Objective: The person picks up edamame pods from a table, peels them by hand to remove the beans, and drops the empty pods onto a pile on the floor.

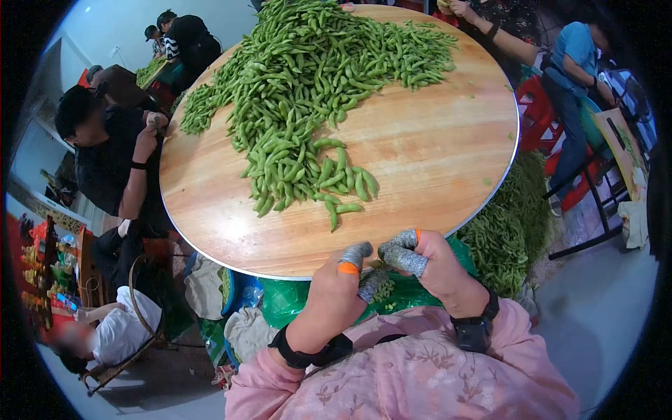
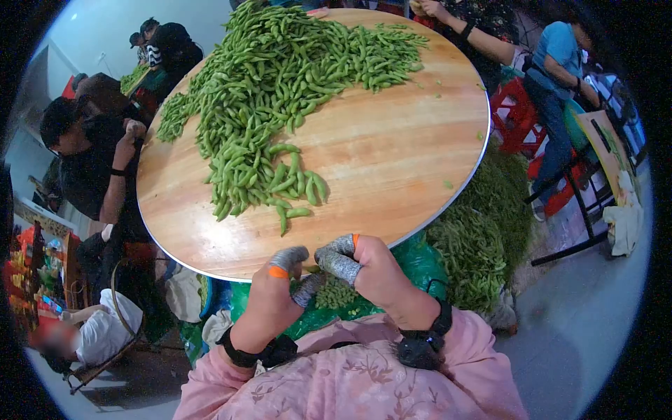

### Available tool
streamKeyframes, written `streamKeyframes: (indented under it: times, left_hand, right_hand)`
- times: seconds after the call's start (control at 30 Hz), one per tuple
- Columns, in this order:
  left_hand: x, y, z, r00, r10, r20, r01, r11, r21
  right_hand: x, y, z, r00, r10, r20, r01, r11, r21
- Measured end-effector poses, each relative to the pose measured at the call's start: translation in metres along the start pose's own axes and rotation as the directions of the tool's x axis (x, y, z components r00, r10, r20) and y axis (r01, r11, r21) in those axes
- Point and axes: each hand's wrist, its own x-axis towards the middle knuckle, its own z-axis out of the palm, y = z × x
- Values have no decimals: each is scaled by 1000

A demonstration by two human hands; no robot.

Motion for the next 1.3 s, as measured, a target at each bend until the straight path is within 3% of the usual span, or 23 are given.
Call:
streamKeyframes:
  times: [0.07,0.1,0.17,0.2,0.27,0.33,0.5,0.57,0.6,0.67,0.7,0.73,0.8,0.87,0.97,1.0,1.07,1.1,1.13,1.17,1.2,1.3]
  left_hand:
    - [1,-4,-4,984,130,121,-150,973,177]
    - [2,-5,-3,985,128,117,-147,973,180]
    - [4,-8,1,996,-3,89,7,999,-46]
    - [9,-16,1,996,-4,88,8,999,-46]
    - [21,-35,-2,969,-245,-30,223,921,-318]
    - [28,-40,-9,976,-213,-46,203,965,-169]
    - [18,-36,-7,982,-173,72,184,962,-200]
    - [20,-37,-3,978,-207,6,187,870,-457]
    - [22,-33,-3,978,-207,11,189,868,-460]
    - [27,-20,-10,982,-160,104,190,878,-439]
    - [31,-11,-14,981,-100,165,152,927,-344]
    - [32,-5,-16,978,-116,176,171,923,-344]
    - [37,4,-16,961,-11,278,84,964,-253]
    - [37,7,-13,956,-44,288,122,958,-260]
    - [29,-3,-2,959,-152,237,271,729,-628]
    - [26,-4,-2,959,-154,236,272,728,-629]
    - [19,-6,-3,951,-204,234,297,816,-495]
    - [16,-10,-3,922,-162,353,304,866,-397]
    - [11,-5,0,881,-220,419,403,812,-422]
    - [11,-9,0,890,-121,440,305,874,-378]
    - [10,-14,1,885,-23,465,199,921,-334]
    - [6,-15,5,901,-94,424,297,846,-443]
  right_hand:
    - [0,-1,0,999,-16,40,16,1000,1]
    - [0,-1,0,996,-33,79,32,999,3]
    - [1,1,-1,998,-19,67,17,999,27]
    - [0,1,-2,999,-4,47,1,999,53]
    - [0,1,-6,998,-43,-39,42,999,-25]
    - [-4,-1,-12,989,-80,-125,67,993,-100]
    - [-16,1,-48,984,-86,-156,74,994,-85]
    - [-19,6,-52,985,-86,-153,77,995,-63]
    - [-19,6,-48,984,-82,-157,73,995,-63]
    - [-16,5,-34,977,-209,-34,200,965,-167]
    - [-14,0,-29,980,-196,30,196,940,-278]
    - [-11,-5,-24,984,-178,29,179,946,-269]
    - [-2,-13,-16,985,-40,166,91,946,-311]
    - [5,-8,-12,966,-87,243,145,961,-235]
    - [5,-6,-9,987,-92,134,116,975,-189]
    - [4,-5,-9,987,-90,135,115,975,-190]
    - [1,-3,-9,1000,0,22,-3,989,151]
    - [1,-1,-11,1000,2,19,-5,989,151]
    - [-1,2,-13,998,23,59,-34,980,198]
    - [-2,3,-13,994,42,101,-66,968,243]
    - [-2,4,-12,993,48,103,-72,968,242]
    - [-1,3,-11,992,-60,110,51,995,88]
